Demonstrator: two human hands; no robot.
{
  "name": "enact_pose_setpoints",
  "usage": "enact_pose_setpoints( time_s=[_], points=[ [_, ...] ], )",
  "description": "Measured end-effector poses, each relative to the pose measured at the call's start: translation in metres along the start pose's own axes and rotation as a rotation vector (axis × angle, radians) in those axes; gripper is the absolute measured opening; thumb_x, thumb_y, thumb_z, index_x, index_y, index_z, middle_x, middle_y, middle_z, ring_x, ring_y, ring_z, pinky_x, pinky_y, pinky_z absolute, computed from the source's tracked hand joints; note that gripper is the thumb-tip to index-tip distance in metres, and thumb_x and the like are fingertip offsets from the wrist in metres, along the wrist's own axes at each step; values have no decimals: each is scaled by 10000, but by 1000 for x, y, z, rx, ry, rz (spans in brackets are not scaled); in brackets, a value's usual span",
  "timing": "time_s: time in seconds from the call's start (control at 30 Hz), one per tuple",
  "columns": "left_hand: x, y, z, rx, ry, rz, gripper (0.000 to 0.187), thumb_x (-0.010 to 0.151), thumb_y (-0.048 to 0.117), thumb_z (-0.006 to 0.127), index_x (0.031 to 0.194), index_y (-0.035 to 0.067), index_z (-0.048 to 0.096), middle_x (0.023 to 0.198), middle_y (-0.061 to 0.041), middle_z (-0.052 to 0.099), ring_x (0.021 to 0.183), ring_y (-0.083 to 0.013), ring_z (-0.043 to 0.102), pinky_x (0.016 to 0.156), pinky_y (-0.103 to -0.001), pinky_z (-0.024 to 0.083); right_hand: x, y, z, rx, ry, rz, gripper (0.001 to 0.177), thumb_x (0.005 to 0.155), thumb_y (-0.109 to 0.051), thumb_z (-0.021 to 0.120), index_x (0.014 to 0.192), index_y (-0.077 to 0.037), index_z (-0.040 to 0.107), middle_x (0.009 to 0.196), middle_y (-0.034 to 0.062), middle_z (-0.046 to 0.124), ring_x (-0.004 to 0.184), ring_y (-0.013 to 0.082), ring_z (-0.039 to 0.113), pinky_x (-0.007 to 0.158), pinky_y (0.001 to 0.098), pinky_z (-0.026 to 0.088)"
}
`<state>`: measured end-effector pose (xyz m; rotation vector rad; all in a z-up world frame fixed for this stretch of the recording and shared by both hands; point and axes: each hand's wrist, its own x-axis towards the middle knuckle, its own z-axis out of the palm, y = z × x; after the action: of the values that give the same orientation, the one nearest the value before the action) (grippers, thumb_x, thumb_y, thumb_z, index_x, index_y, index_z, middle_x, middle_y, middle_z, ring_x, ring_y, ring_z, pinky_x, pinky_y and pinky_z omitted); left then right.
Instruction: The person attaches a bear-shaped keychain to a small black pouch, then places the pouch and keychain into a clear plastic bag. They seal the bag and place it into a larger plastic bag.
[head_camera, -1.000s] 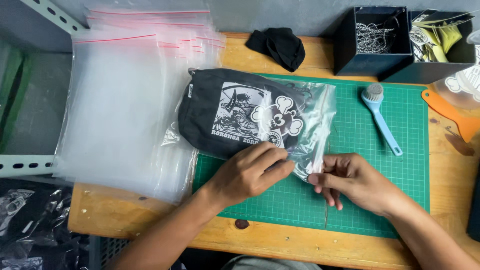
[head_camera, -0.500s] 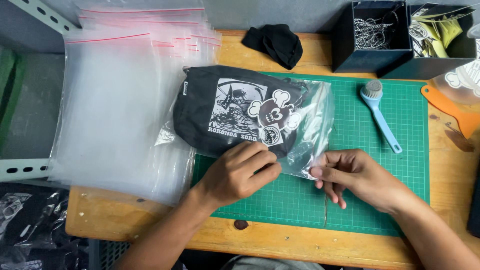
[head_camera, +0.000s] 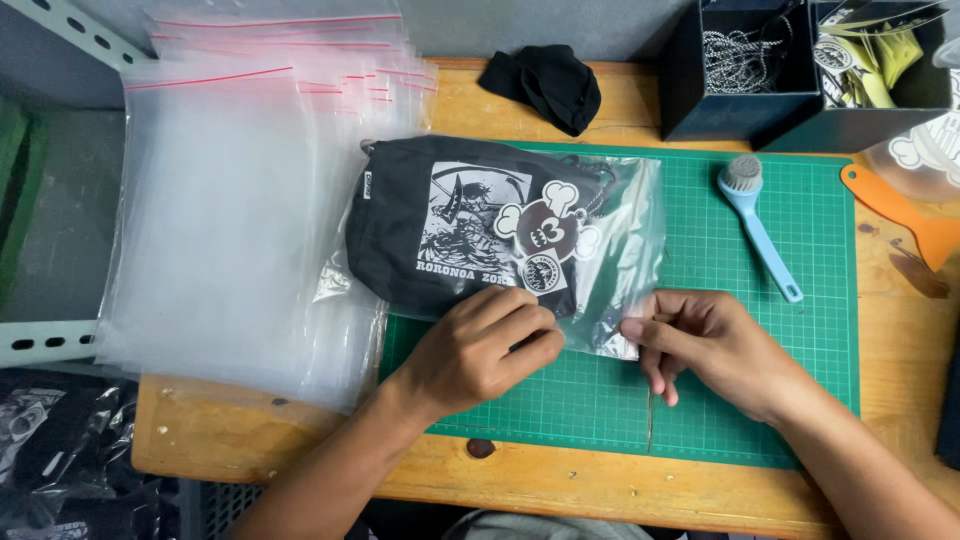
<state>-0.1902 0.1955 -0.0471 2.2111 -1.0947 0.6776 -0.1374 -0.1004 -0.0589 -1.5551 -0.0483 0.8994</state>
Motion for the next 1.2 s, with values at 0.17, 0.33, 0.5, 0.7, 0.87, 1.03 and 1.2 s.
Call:
enact_pose_setpoints(
  time_s=[0.17,0.33,0.5,0.7,0.87,1.03,1.2],
  points=[
    [-1,1,3,0,5,10,190,1099,-147,744,952,-36,696,979,-137,651,898,-308,632,773,-410,565,0,6,3,-18,42,-45,322,1047,-140,799,778,20,728,548,175,737,413,228,657,416,340,541],
    [-1,1,3,11,1,0,185,1114,-143,699,967,-33,686,992,-146,637,908,-319,616,781,-424,563,0,-3,4,-6,113,44,356,1068,-167,787,805,73,765,597,230,756,444,299,699,462,380,611],
    [-2,3,4,-10,-5,8,188,1101,-152,730,963,-31,687,992,-141,646,909,-310,626,772,-416,561,1,4,2,-28,84,-83,365,1074,-160,773,753,3,713,546,166,734,406,226,644,445,329,533],
    [-2,5,5,-22,-3,19,177,1116,-112,746,971,-29,685,994,-148,649,909,-315,624,787,-427,568,5,3,-1,53,180,9,260,1087,-97,743,890,72,765,585,256,740,430,284,635,440,388,584],
    [-1,7,6,-34,9,31,188,1110,-130,743,965,-28,683,989,-146,656,902,-312,633,764,-417,562,4,7,-1,7,169,-32,360,1092,-135,749,774,6,656,547,223,732,393,259,626,427,343,535],
    [-3,8,8,-48,19,39,184,1104,-119,758,973,-17,678,989,-141,670,897,-308,641,750,-411,560,4,2,1,42,250,18,241,1105,-85,711,964,102,768,608,256,694,451,314,651,441,402,578],
    [-2,10,8,-62,30,60,162,1114,-110,755,986,-32,693,1012,-153,689,915,-313,658,750,-413,567,5,6,-2,2,225,-66,322,1085,-118,759,803,7,669,557,189,676,419,258,616,416,360,536]
  ],
)
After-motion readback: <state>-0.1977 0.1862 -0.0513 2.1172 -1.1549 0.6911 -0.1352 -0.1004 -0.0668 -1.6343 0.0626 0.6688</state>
